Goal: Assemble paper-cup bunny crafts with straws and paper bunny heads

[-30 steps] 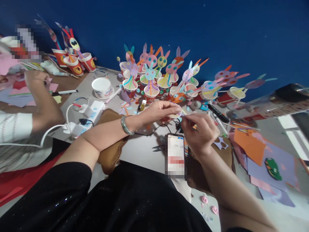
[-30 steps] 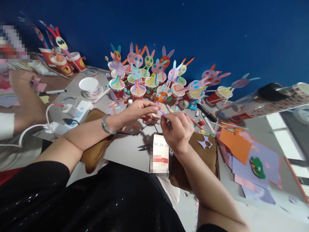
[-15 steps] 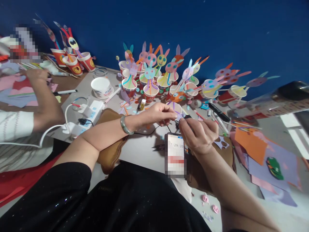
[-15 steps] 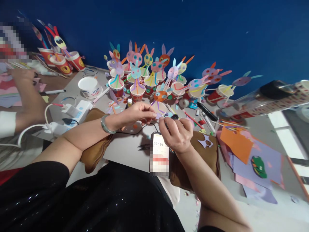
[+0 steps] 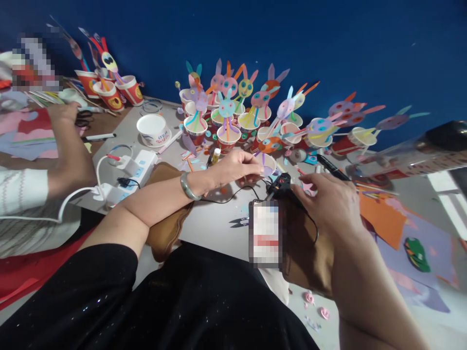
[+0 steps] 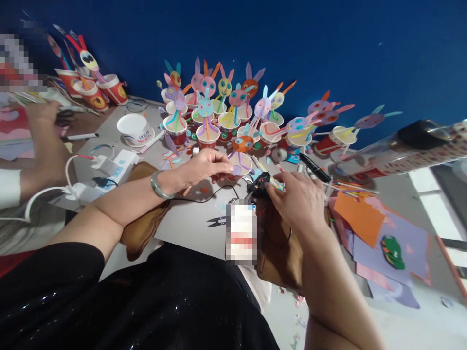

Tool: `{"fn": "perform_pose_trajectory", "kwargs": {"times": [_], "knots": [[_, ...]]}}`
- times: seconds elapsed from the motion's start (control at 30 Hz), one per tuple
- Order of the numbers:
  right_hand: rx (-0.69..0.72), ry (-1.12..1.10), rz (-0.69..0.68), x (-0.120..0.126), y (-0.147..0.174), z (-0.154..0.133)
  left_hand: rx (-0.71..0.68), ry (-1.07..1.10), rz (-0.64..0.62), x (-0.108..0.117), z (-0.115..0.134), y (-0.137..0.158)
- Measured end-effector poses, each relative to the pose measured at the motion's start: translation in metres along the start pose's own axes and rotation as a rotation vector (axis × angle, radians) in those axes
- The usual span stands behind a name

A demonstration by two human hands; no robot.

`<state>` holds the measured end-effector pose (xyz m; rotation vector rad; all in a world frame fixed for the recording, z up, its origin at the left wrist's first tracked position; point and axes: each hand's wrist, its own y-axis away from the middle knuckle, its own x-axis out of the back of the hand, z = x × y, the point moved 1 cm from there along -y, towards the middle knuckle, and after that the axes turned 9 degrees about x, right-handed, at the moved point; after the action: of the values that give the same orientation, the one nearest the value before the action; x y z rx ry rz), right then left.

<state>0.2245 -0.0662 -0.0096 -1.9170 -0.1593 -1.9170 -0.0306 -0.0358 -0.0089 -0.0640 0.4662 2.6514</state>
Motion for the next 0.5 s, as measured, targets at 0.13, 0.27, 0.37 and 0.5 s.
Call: {"fn": "perform_pose_trajectory", "kwargs": {"times": [0.13,0.27,0.37,0.5], "knots": [[0.011,0.127,-0.296,-0.009,0.005,0.003,0.016,-0.046,0.021,-0.002,0.002,0.001],[-0.008,0.212,-0.407,-0.019,0.006,-0.002,0.014,-0.066,0.033,-0.002,0.003,0.001],[-0.047,0.204,-0.468,-0.025,0.005,-0.002,0.012,-0.07,0.03,-0.002,0.005,0.001],[-0.11,0.143,-0.446,-0.024,0.006,-0.005,0.028,-0.073,0.019,-0.004,0.007,0.003]]}}
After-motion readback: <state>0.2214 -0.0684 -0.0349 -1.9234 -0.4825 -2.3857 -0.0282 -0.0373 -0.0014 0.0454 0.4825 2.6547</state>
